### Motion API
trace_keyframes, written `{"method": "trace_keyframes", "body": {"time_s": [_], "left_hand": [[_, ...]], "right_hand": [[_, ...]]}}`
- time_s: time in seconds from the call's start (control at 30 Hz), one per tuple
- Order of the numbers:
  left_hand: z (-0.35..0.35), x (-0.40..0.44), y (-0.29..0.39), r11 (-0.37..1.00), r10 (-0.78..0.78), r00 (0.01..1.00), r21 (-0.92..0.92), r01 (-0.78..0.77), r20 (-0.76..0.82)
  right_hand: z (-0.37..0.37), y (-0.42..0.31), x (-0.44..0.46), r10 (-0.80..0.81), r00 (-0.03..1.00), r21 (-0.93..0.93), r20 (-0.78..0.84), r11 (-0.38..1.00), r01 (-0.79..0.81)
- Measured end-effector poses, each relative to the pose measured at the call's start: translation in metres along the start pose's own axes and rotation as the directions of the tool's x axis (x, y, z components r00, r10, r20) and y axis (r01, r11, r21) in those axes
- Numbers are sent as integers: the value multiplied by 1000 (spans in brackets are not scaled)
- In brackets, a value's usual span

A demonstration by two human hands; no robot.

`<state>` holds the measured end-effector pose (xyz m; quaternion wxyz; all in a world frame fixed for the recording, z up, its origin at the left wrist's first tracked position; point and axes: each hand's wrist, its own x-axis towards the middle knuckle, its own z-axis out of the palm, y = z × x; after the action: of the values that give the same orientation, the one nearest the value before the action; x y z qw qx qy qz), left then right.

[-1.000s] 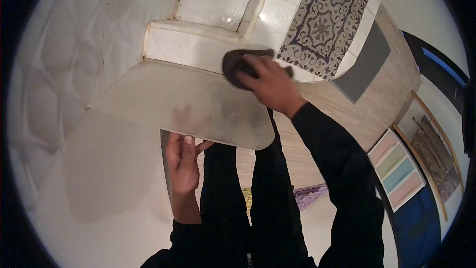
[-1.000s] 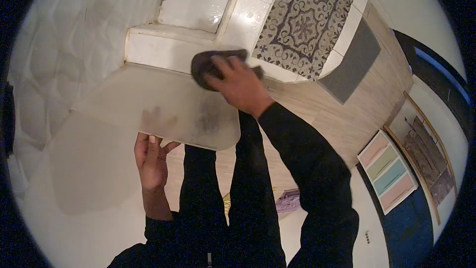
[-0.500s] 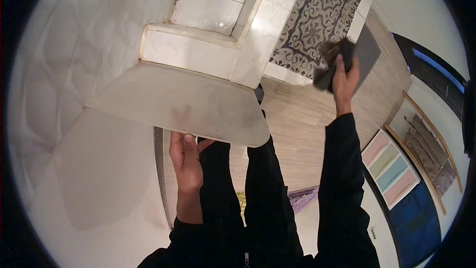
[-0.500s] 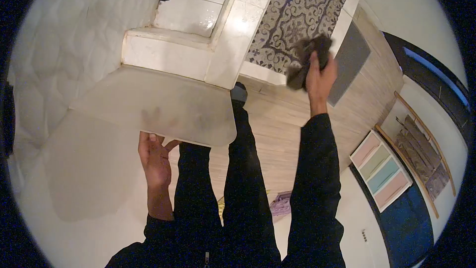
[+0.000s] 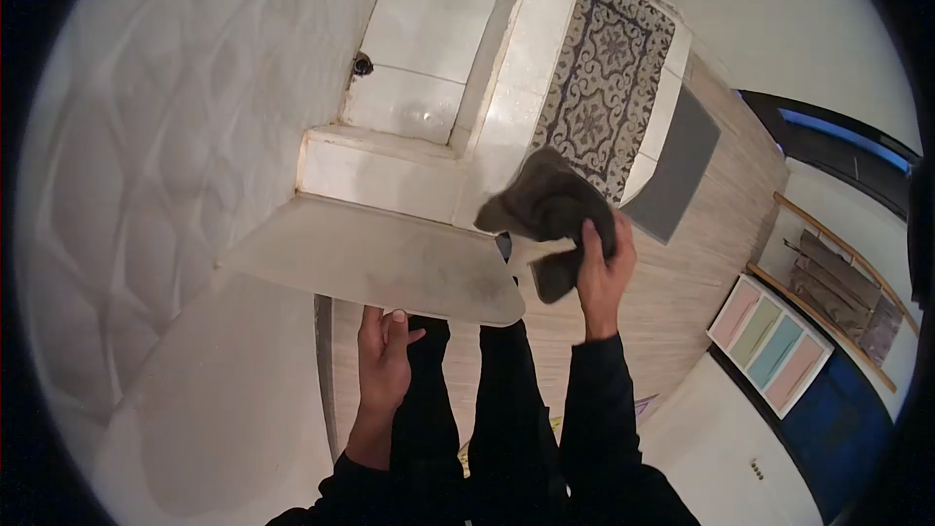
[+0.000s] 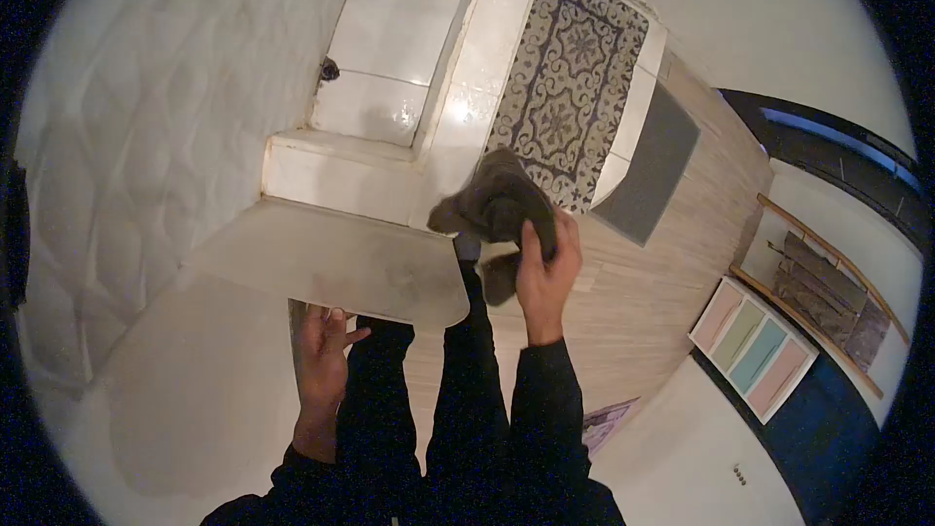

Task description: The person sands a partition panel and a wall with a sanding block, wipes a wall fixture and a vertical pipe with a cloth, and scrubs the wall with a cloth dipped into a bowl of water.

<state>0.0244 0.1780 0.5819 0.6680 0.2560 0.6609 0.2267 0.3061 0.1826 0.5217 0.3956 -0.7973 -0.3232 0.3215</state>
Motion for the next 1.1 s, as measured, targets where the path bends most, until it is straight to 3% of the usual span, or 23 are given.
{"method": "trace_keyframes", "body": {"time_s": [0.1,0.13,0.2,0.27,0.3,0.37,0.4,0.47,0.5,0.53,0.57,0.63,0.67,0.7,0.73,0.77,0.8,0.83,0.87,0.9,0.97,1.07,1.1], "left_hand": [[-4,1,-1,999,1,998,38,1,-67],[-14,1,6,979,-35,998,203,25,44],[-39,3,23,855,-167,958,518,22,235],[-29,-15,72,846,-84,991,534,14,108],[-20,-25,94,842,-37,998,540,8,42],[-1,-38,119,942,83,996,321,-93,44],[13,-43,132,963,99,994,246,-107,46],[50,-47,134,848,368,920,357,-392,136],[64,-41,126,699,470,831,449,-557,299],[80,-40,126,650,426,805,480,-589,412],[97,-38,125,600,371,771,500,-624,517],[134,-22,93,903,237,894,252,-347,381],[153,-12,79,979,141,935,92,-180,326],[172,-2,76,988,157,978,-17,-156,134],[191,8,76,981,136,988,-127,-144,-69],[207,23,75,959,85,957,-238,-154,-276],[219,49,67,963,130,910,-167,-210,-393],[224,70,52,972,151,856,-81,-219,-494],[227,76,41,983,161,818,18,-182,-553],[233,87,44,979,-14,839,-179,-100,-544],[242,110,2,794,-249,855,-602,-90,-456],[265,108,-11,594,-331,913,-804,4,-239],[272,108,-17,602,-307,929,-798,22,-206]], "right_hand": [[-20,-45,-17,87,993,150,-83,986,-74],[-26,-63,-21,129,986,216,-110,971,-103],[-37,-100,-20,73,997,50,-5,996,-72],[-48,-133,-18,44,987,-164,154,986,-19],[-56,-145,-16,73,942,-216,326,976,-1],[-75,-164,-8,150,758,-298,635,953,61],[-80,-170,-1,76,640,-177,765,980,95],[-85,-167,15,-142,381,152,914,988,3],[-88,-166,25,-268,252,296,930,952,-78],[-91,-167,38,-312,165,336,936,930,-146],[-97,-165,48,-199,243,243,949,955,-167],[-105,-151,69,42,383,53,923,971,-235],[-92,-146,76,158,580,16,799,959,-284],[-78,-136,93,167,651,-86,741,984,-155],[-54,-102,109,48,698,31,714,994,-101],[-36,-72,121,-8,756,-73,655,995,74],[-14,-65,127,36,782,-194,622,975,110],[5,-50,124,7,808,-156,589,982,105],[14,-38,116,72,788,-108,612,994,-6],[11,-33,112,207,669,-100,714,976,-196],[1,10,102,57,651,44,757,990,-137],[-19,21,137,71,532,-31,844,996,-83],[-23,24,141,116,559,-98,821,993,-61]]}}
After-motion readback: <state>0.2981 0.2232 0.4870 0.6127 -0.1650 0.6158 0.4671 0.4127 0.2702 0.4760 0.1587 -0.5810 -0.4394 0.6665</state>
